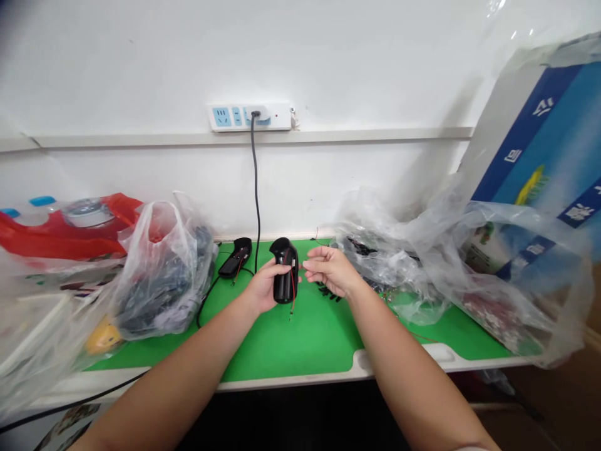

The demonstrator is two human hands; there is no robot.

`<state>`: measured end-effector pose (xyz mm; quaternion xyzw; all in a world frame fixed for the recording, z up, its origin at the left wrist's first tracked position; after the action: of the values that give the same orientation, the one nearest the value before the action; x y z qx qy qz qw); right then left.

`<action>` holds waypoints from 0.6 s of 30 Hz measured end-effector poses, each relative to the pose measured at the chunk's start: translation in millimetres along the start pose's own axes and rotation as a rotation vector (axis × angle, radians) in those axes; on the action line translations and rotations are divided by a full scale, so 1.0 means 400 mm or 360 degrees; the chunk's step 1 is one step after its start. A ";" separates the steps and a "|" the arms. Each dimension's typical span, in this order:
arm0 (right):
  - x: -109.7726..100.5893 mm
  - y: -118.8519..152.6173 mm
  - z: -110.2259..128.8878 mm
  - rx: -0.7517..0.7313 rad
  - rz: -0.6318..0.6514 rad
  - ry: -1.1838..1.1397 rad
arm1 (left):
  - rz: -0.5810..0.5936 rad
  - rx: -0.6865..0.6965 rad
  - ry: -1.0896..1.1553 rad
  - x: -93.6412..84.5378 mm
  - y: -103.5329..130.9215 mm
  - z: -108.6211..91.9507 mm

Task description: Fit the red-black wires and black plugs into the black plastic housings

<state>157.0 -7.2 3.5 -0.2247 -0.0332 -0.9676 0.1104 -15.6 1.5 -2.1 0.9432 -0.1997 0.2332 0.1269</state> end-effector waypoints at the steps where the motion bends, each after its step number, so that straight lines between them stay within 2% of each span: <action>1: 0.004 0.002 -0.002 0.0007 0.0041 -0.0065 | -0.0027 -0.0011 -0.0017 0.000 0.001 0.000; 7: 0.015 0.006 -0.011 0.0179 0.0051 -0.0192 | -0.0134 -0.0014 -0.0135 0.002 0.004 0.001; 18: 0.016 -0.002 -0.019 0.0184 0.0069 -0.0325 | -0.0087 0.0026 -0.0188 0.013 0.019 -0.007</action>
<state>148.0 -8.5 -0.4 -0.3162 -0.0953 -0.9335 0.1400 -15.9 -5.9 4.0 0.9614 -0.1790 0.1753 0.1134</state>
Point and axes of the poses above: each hand's wrist, its own y-axis away from the middle knuckle, its own x-axis out of the palm, z = x × y, the point moved 1 cm from there along -y, towards the middle knuckle, and after that the axes turned 3 degrees about -y, right-handed, at the moved point
